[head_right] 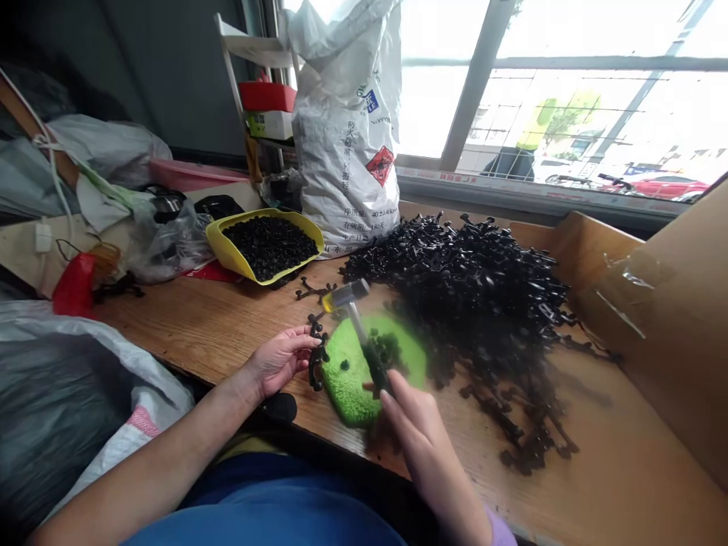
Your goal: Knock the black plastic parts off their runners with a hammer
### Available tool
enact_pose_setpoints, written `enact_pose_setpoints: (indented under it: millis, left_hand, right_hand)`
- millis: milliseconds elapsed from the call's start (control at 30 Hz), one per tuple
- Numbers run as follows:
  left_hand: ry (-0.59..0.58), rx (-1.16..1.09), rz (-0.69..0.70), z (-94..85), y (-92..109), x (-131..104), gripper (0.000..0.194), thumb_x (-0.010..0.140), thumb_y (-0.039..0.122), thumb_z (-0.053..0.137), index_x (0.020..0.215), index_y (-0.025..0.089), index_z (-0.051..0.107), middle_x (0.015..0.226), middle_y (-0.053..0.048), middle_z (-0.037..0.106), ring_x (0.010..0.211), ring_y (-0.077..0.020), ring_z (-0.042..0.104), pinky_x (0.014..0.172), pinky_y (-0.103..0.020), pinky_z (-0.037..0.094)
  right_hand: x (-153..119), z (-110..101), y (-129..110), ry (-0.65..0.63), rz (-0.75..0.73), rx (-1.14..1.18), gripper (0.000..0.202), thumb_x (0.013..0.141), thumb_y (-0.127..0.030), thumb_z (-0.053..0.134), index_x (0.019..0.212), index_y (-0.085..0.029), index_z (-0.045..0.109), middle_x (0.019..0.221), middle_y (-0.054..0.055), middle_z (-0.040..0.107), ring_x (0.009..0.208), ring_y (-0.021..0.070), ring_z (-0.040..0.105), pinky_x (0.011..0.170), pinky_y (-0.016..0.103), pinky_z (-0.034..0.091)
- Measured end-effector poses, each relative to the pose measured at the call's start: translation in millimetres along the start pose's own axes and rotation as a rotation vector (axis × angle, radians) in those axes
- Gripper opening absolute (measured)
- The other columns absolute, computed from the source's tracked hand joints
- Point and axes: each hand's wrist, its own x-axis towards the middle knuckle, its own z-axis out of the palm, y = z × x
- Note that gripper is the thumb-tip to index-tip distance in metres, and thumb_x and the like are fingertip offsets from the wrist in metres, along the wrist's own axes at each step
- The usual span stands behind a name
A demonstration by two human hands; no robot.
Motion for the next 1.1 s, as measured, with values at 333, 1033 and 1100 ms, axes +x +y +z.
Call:
enact_pose_setpoints:
  millis: [333, 1033, 1100]
  left_hand:
    - [0.044, -0.031, -0.018, 20.5, -7.2, 8.7, 0.015, 0.064, 0.010, 0.065, 0.071, 0.013, 0.052, 0.062, 0.000, 0.058, 0.043, -0.0053, 0.050, 0.036, -0.012, 0.038]
    - [0.094, 0.209, -0.024, 30.8, -4.8, 12.0, 0.019, 0.062, 0.013, 0.065, 0.065, 0.016, 0.046, 0.057, 0.003, 0.054, 0.039, -0.0046, 0.047, 0.035, -0.013, 0.035]
    - [0.091, 0.212, -0.014, 30.0, -5.3, 12.7, 0.021, 0.062, 0.014, 0.065, 0.064, 0.017, 0.044, 0.057, 0.004, 0.053, 0.038, -0.0041, 0.046, 0.034, -0.013, 0.034]
  right_hand:
    - [-52.6, -10.6, 36.0, 0.159, 0.113, -0.134, 0.033, 0.085, -0.050, 0.044, 0.086, -0.019, 0.057, 0.055, 0.000, 0.050, 0.051, 0.0172, 0.049, 0.048, 0.027, 0.038]
    - [-47.7, -11.1, 20.2, 0.216, -0.061, -0.338, 0.020, 0.092, -0.038, 0.036, 0.083, -0.023, 0.046, 0.062, -0.001, 0.049, 0.054, 0.0166, 0.048, 0.053, 0.027, 0.034]
    - [-46.4, -13.4, 17.4, 0.236, -0.078, -0.400, 0.017, 0.093, -0.036, 0.033, 0.088, -0.024, 0.044, 0.062, -0.001, 0.048, 0.052, 0.0169, 0.047, 0.052, 0.028, 0.034]
